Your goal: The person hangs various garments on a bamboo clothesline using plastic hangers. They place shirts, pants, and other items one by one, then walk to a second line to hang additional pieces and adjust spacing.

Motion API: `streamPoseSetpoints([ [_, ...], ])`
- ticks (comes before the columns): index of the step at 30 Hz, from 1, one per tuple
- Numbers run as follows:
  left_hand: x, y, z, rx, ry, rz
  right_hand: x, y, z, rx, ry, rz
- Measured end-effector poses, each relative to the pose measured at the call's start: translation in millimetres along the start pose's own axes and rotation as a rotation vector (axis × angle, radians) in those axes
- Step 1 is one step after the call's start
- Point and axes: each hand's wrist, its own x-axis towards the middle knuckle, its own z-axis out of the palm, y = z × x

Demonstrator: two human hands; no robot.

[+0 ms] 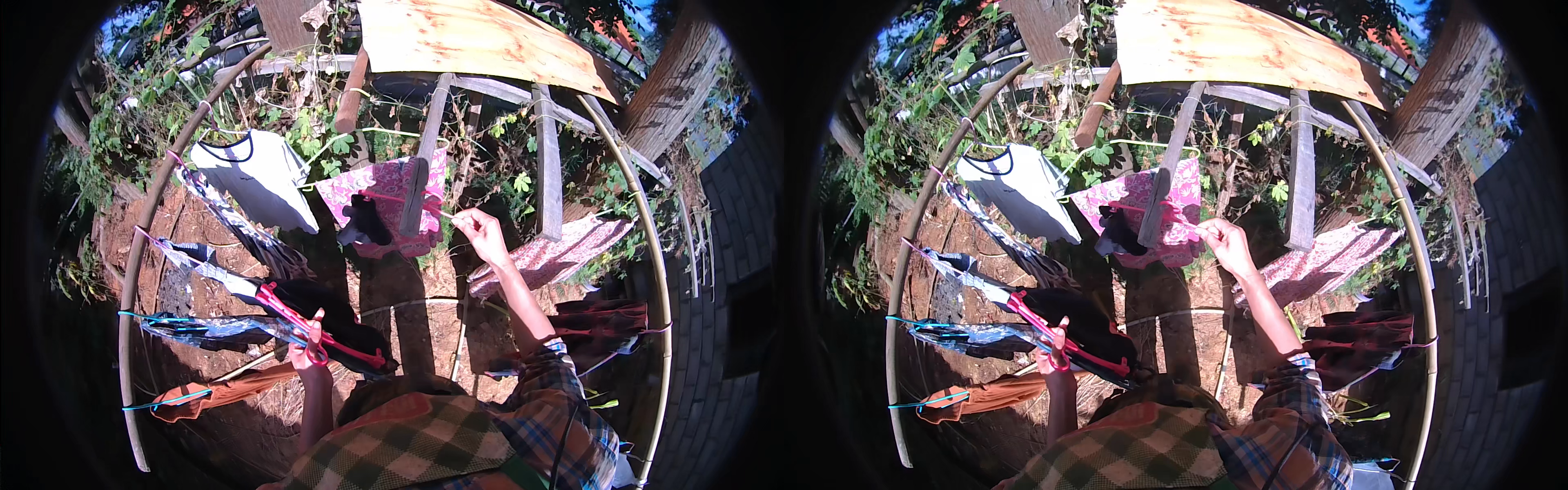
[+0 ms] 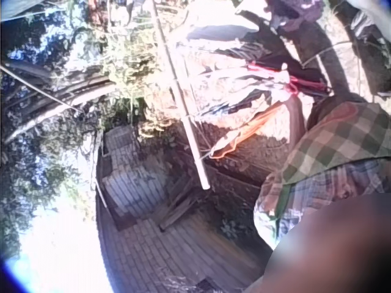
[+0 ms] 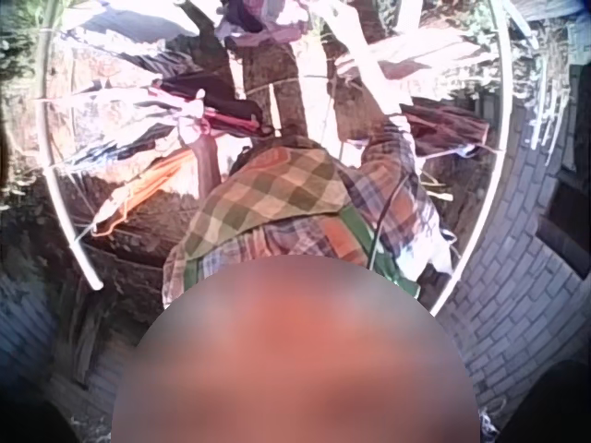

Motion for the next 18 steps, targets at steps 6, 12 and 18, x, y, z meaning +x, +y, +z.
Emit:
streamPoseSetpoints([
  [6, 2.6, 6.9, -2.2, 0.022, 0.020, -0.033, -1.6, 11.8, 15.8, 0.054, 0.032, 0.012],
  [12, 3.6, 8.9, -2.6, 0.006, 0.004, -0.030, 5.8, -8.6, 9.5, -0.268, 0.018, -0.143],
  [18, 2.3, 8.4, 3.7, -0.016, -0.016, -0.060, 7.5, -25.3, 6.9, -0.513, -0.028, -0.326],
])
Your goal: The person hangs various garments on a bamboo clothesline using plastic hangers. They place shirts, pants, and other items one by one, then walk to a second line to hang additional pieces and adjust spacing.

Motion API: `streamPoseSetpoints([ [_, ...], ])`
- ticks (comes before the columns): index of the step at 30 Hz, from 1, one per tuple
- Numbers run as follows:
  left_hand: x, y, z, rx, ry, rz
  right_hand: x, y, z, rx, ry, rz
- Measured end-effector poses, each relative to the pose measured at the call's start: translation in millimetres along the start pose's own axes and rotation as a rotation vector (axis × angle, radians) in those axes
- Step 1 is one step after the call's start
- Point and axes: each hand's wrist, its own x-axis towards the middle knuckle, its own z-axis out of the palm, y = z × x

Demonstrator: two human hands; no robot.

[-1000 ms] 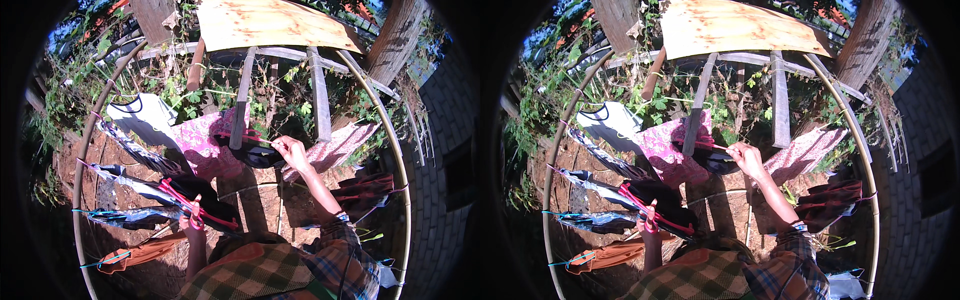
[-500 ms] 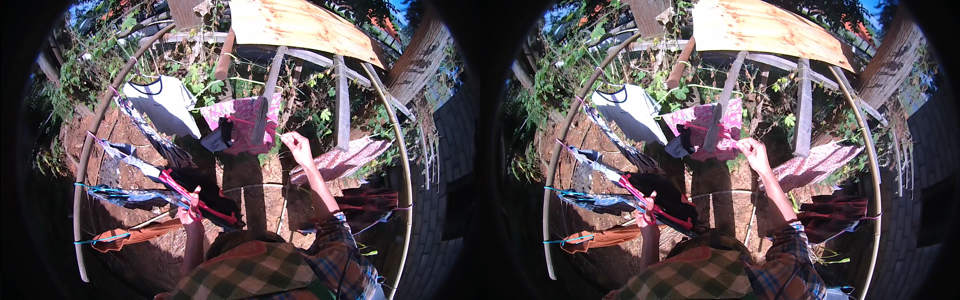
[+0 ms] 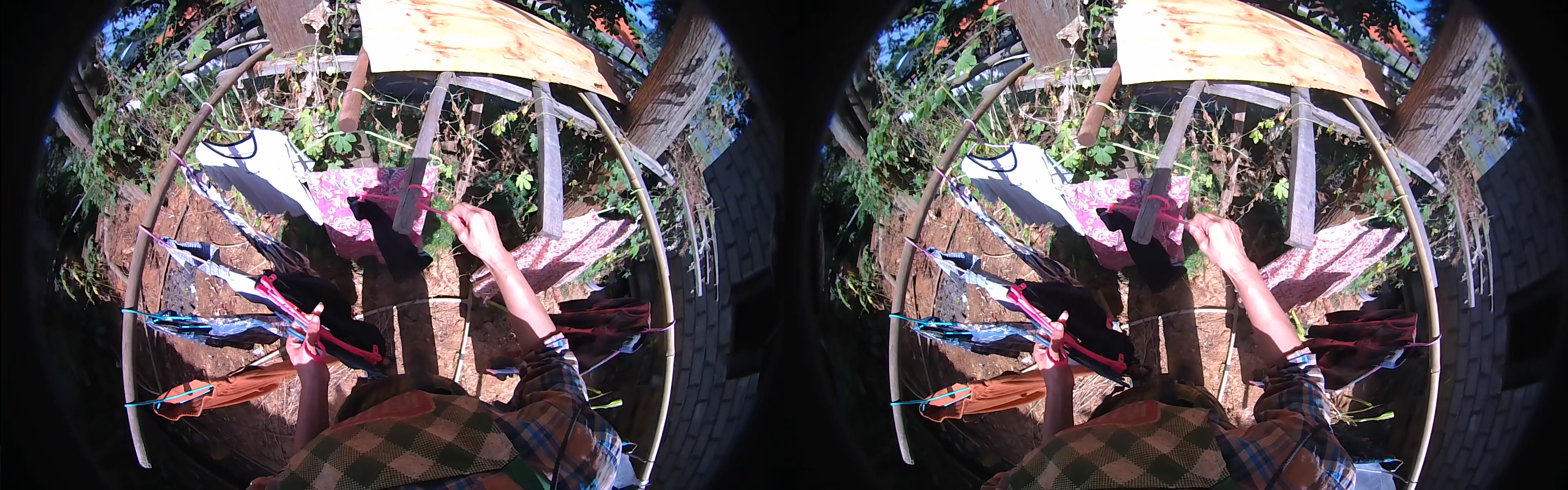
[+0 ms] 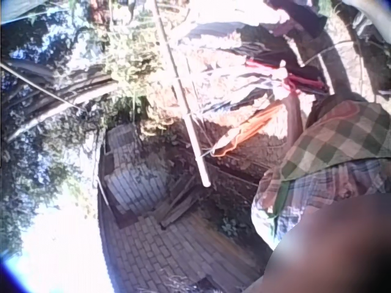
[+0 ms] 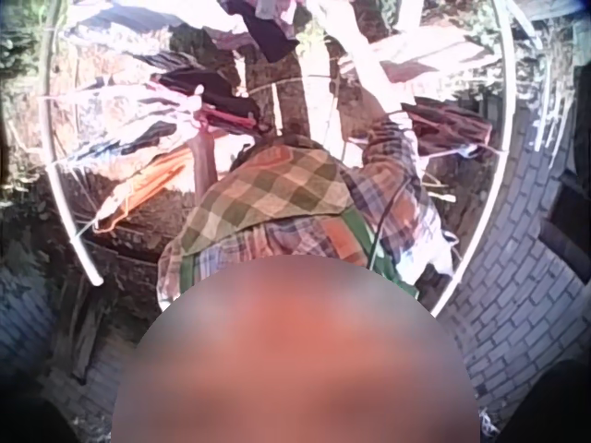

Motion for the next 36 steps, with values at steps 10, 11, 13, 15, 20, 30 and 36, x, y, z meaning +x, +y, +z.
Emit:
streamPoseSetpoints([
  [10, 2.2, -10.1, 11.2, 0.012, -0.065, 0.064, -0.1, -0.4, 10.0, -0.007, -0.079, 0.116],
  [11, 0.5, -9.6, 11.8, 0.020, -0.077, 0.065, 0.0, -1.7, 9.5, -0.037, -0.065, 0.112],
  [13, -2.7, -8.4, 13.2, 0.034, -0.077, 0.033, -0.3, -4.4, 6.7, -0.055, -0.055, 0.098],
  [15, -3.2, -7.2, 14.5, 0.110, -0.080, 0.040, 1.3, -6.6, 2.6, -0.109, 0.062, 0.002],
  [20, -4.3, -5.3, 14.1, 0.082, -0.088, 0.007, 3.6, -13.4, -14.4, -0.265, 0.075, -0.141],
  [30, -6.6, -0.8, 13.5, 0.057, -0.088, -0.038, 13.1, -32.1, -40.0, -0.467, 0.014, -0.207],
  [36, -5.1, -8.2, 3.6, 0.034, -0.093, 0.039, 15.1, -21.7, -36.8, -0.394, 0.069, -0.265],
])
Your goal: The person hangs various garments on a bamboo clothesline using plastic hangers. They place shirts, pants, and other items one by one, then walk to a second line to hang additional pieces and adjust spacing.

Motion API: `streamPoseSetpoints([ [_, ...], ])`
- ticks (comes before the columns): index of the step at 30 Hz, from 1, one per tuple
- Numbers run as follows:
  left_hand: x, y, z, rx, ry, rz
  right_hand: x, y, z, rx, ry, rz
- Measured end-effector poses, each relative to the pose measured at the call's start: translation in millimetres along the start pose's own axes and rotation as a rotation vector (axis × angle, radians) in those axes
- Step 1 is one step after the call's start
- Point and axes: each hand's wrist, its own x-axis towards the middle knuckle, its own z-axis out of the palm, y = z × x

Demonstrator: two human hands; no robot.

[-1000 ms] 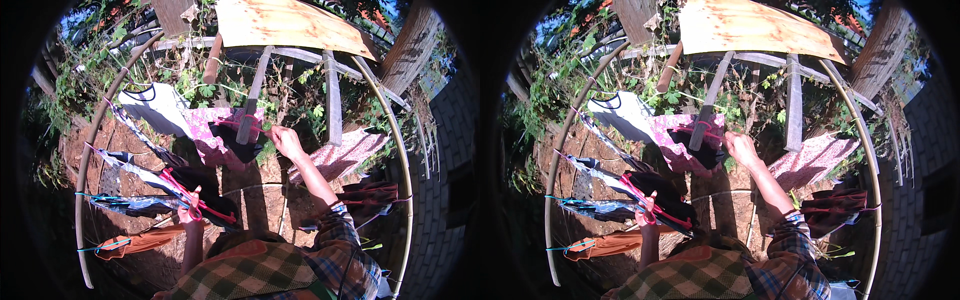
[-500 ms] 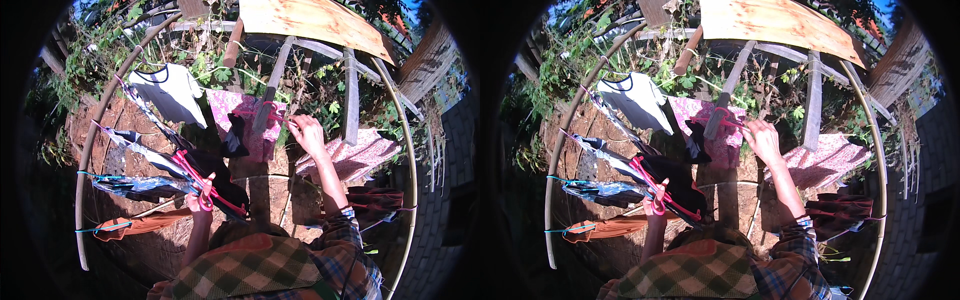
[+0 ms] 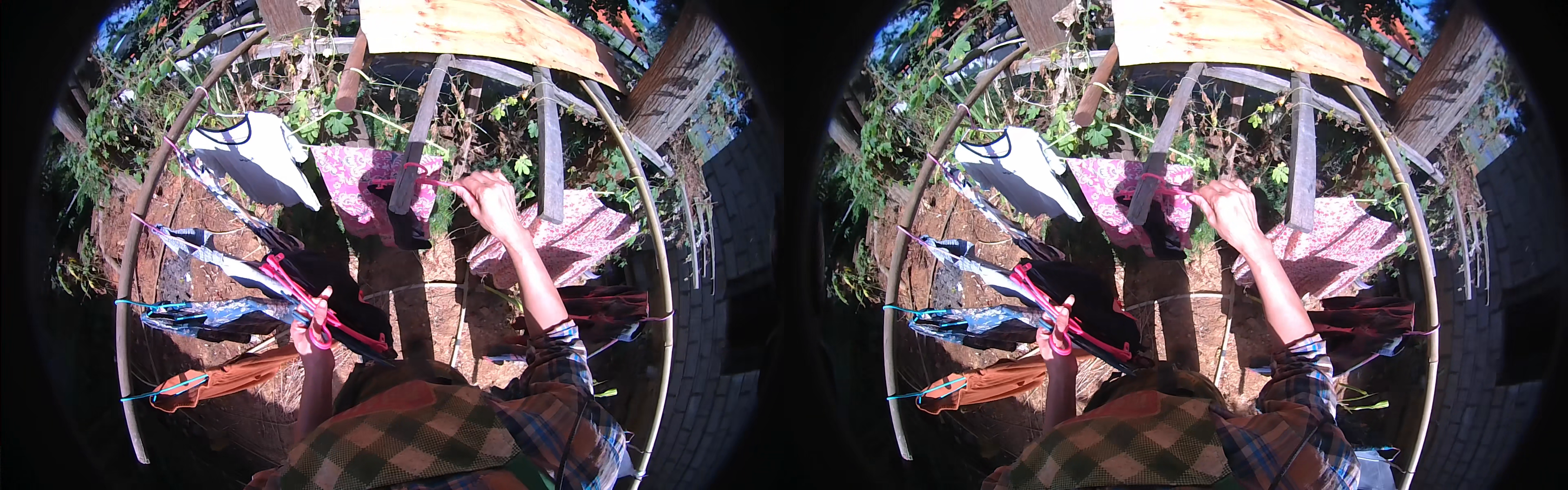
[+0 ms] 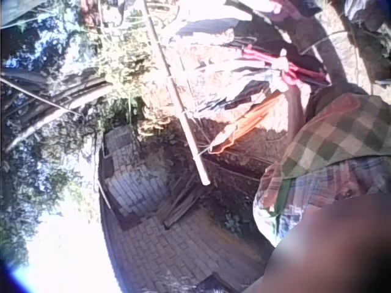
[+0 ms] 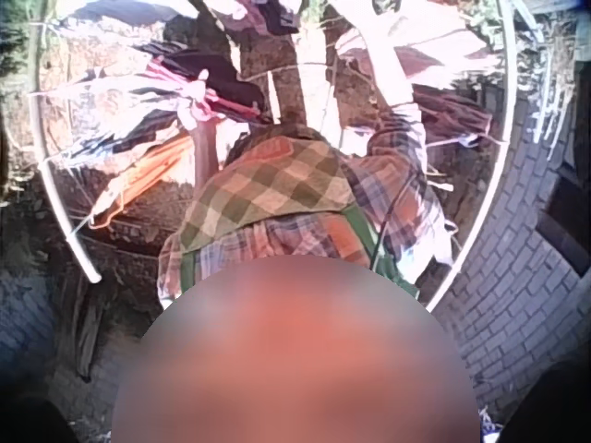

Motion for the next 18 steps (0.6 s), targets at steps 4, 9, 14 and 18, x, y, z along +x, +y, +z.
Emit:
streamPoseSetpoints([
  [4, 11.5, -11.1, -16.4, 0.063, 0.044, -0.115, -24.3, 5.3, 9.9, 0.155, 0.097, 0.032],
  [9, 28.3, -30.0, -49.8, 0.329, -0.126, 0.004, -60.9, 4.6, -2.2, 0.245, 0.089, 0.090],
  [14, 62.2, -26.3, -62.8, -0.143, -0.142, -0.286, -88.4, -8.1, -27.4, 0.350, -0.032, 0.121],
  [18, 50.0, -20.7, -39.5, 0.136, -0.214, -0.035, -86.9, -22.1, -40.3, 0.497, -0.069, 0.027],
])
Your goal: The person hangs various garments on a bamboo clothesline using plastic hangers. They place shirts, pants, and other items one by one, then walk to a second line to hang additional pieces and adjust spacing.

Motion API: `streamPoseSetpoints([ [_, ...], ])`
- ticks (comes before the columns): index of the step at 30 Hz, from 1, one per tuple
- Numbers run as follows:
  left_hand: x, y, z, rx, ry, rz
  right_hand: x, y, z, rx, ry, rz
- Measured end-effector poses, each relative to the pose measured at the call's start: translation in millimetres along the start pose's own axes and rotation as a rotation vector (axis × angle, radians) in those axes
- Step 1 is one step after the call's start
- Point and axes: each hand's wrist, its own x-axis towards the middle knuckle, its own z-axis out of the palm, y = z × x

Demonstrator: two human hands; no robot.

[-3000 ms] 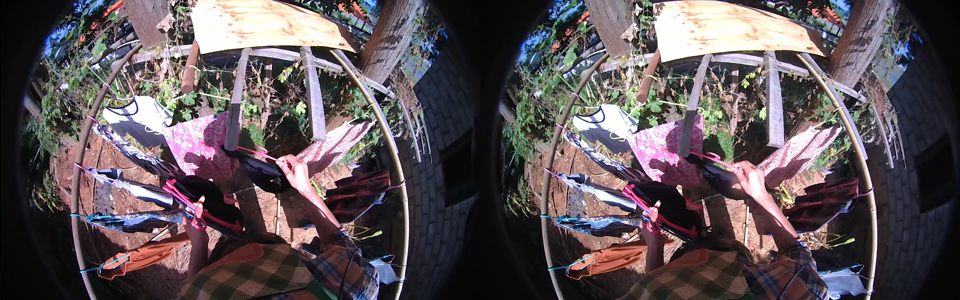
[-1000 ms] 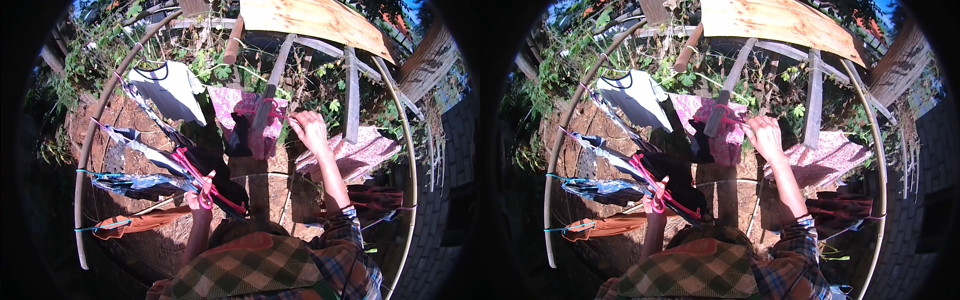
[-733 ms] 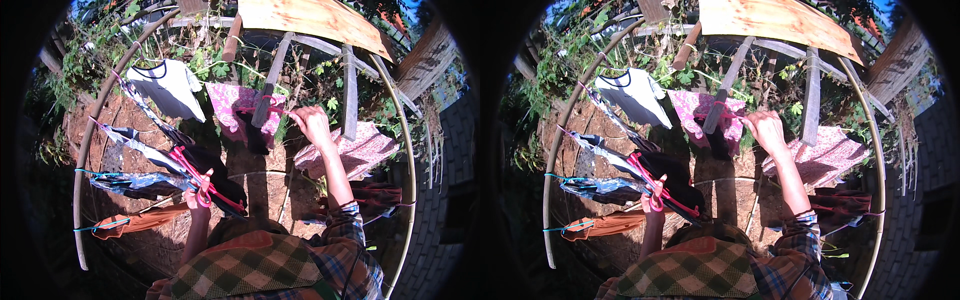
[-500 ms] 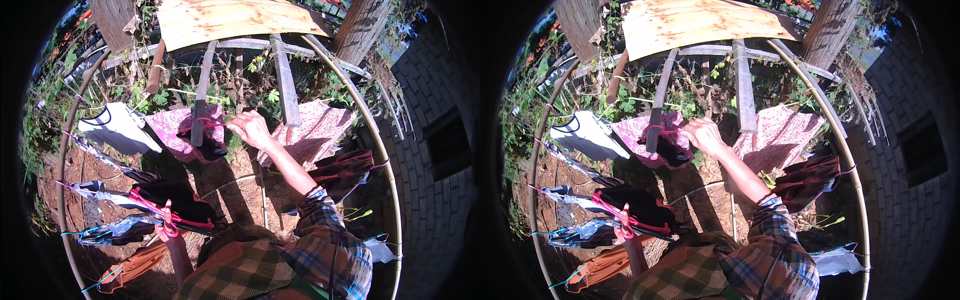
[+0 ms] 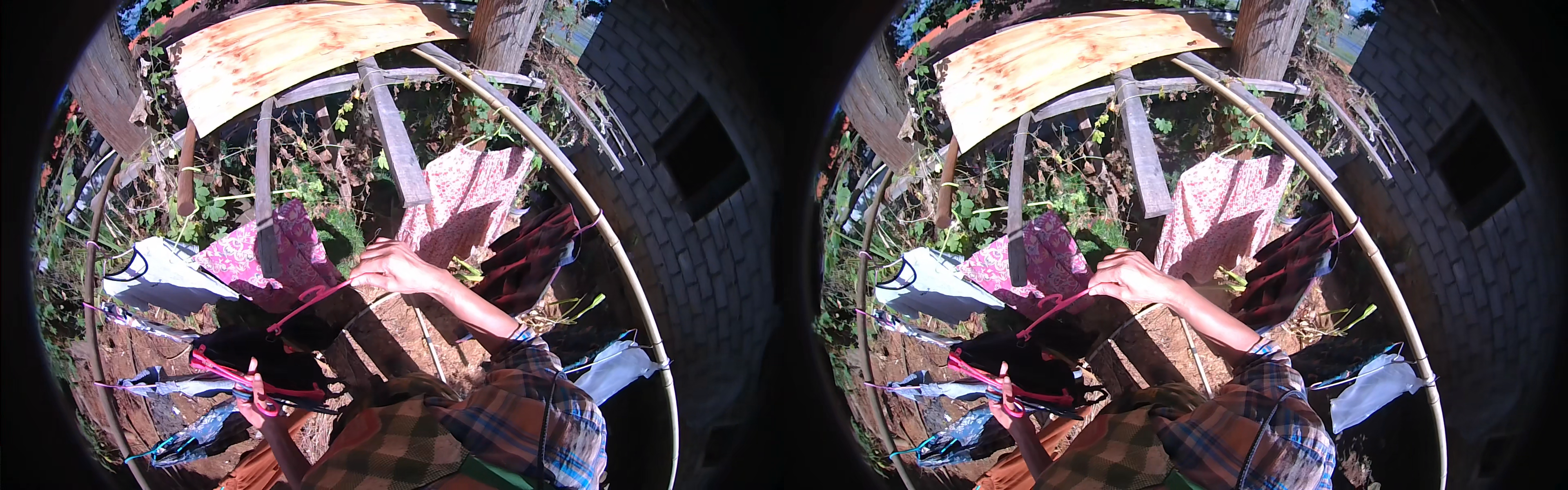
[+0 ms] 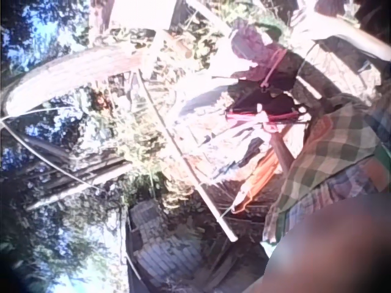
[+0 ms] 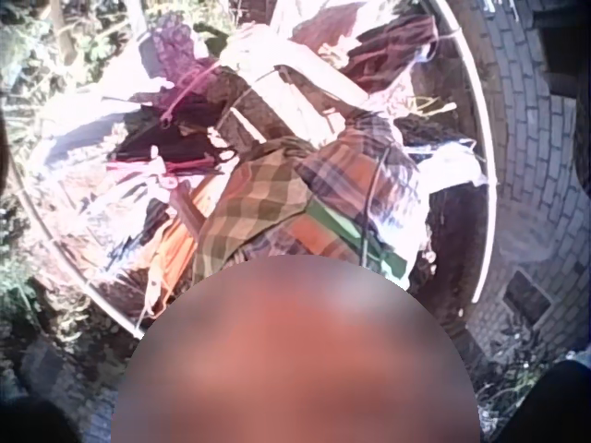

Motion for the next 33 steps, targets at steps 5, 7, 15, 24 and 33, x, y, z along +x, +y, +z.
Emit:
streamPoseSetpoints([
  [5, -2.7, 21.3, 17.1, 0.106, -0.169, 0.013, 14.2, -15.3, 6.2, 0.180, -0.190, -0.039],
  [7, -3.2, 22.1, 22.3, 0.062, -0.252, 0.005, 20.9, -16.2, 11.5, 0.284, -0.219, -0.021],
  [15, -9.3, 23.0, 27.7, -0.059, -0.302, -0.038, 37.0, -18.2, 8.0, 0.266, -0.228, -0.076],
  [24, -14.8, 47.0, 53.2, 0.138, -0.161, 0.087, 57.4, -35.3, 5.7, -0.089, -0.029, -0.135],
  [33, -19.2, 74.2, 49.1, 0.251, -0.067, 0.028, -26.1, 18.2, 144.0, 0.679, 0.540, 0.876],
])
